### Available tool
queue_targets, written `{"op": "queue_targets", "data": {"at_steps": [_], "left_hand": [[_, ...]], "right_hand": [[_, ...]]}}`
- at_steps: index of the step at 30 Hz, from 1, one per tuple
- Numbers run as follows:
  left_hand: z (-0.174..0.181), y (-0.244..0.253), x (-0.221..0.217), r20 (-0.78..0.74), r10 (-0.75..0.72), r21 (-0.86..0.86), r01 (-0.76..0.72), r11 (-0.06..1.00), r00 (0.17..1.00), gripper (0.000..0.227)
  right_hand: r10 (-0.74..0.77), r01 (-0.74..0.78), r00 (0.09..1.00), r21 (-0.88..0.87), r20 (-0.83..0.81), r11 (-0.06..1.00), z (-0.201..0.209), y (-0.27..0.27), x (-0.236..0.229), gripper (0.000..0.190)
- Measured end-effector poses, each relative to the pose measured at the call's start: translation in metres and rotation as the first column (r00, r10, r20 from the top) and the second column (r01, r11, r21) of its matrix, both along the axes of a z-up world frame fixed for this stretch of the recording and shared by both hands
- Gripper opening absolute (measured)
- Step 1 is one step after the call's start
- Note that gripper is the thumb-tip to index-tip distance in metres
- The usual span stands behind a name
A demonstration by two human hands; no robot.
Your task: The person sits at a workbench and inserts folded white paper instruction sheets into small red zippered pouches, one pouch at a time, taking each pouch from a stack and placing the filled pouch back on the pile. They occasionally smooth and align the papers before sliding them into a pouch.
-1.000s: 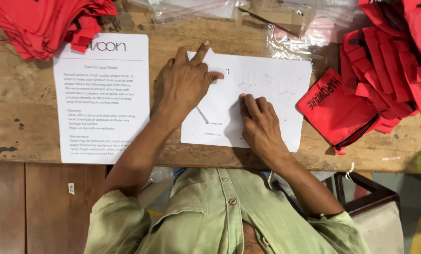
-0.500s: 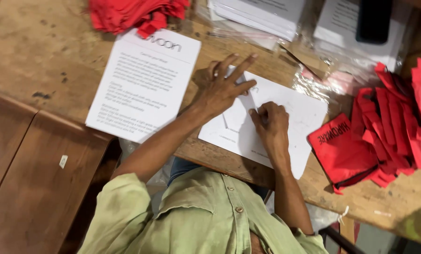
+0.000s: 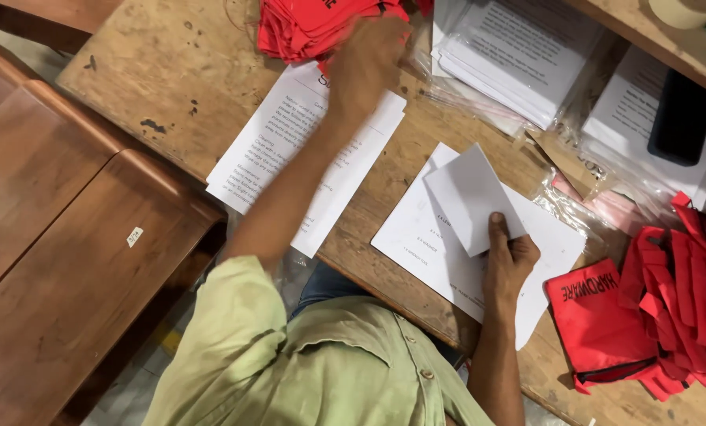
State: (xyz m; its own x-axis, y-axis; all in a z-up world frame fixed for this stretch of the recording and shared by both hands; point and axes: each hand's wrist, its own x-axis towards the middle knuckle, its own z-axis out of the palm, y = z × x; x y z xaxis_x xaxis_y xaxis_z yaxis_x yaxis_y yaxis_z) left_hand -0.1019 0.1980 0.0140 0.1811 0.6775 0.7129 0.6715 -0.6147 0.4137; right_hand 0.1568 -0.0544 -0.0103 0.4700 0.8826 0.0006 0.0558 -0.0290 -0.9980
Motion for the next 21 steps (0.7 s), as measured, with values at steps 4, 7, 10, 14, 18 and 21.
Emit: {"op": "queue_targets", "data": {"at_steps": [4,7,10,14,18,21], "left_hand": [[0.018,0.060,-0.080,-0.330,0.318,-0.409,-0.438,0.800,0.889,0.034],[0.010,0.063,-0.099,-0.096,0.248,-0.404,-0.266,0.875,0.964,0.039],[0.011,0.058,-0.100,-0.114,0.317,-0.528,-0.328,0.783,0.941,0.032],[0.013,0.058,-0.097,-0.208,0.317,-0.397,-0.376,0.837,0.925,0.036],[0.009,0.058,-0.094,-0.400,0.227,-0.173,-0.316,0.933,0.888,0.013],[0.001,0.064,-0.096,-0.415,0.371,-0.034,-0.422,0.906,0.831,0.012]], "right_hand": [[-0.015,0.019,0.997,-0.056,0.069,0.998,0.004,0.002,-0.004,0.020],[0.005,0.021,0.986,-0.158,0.166,0.987,-0.011,0.003,-0.001,0.029],[0.016,0.010,0.984,-0.143,0.175,0.990,-0.011,0.003,-0.001,0.029],[0.016,0.006,0.986,-0.126,0.169,0.992,-0.005,0.005,-0.005,0.027],[0.022,0.001,0.985,-0.135,0.169,0.991,-0.014,0.004,0.001,0.028],[0.006,0.016,0.984,-0.123,0.179,0.992,-0.014,0.004,0.000,0.024]]}}
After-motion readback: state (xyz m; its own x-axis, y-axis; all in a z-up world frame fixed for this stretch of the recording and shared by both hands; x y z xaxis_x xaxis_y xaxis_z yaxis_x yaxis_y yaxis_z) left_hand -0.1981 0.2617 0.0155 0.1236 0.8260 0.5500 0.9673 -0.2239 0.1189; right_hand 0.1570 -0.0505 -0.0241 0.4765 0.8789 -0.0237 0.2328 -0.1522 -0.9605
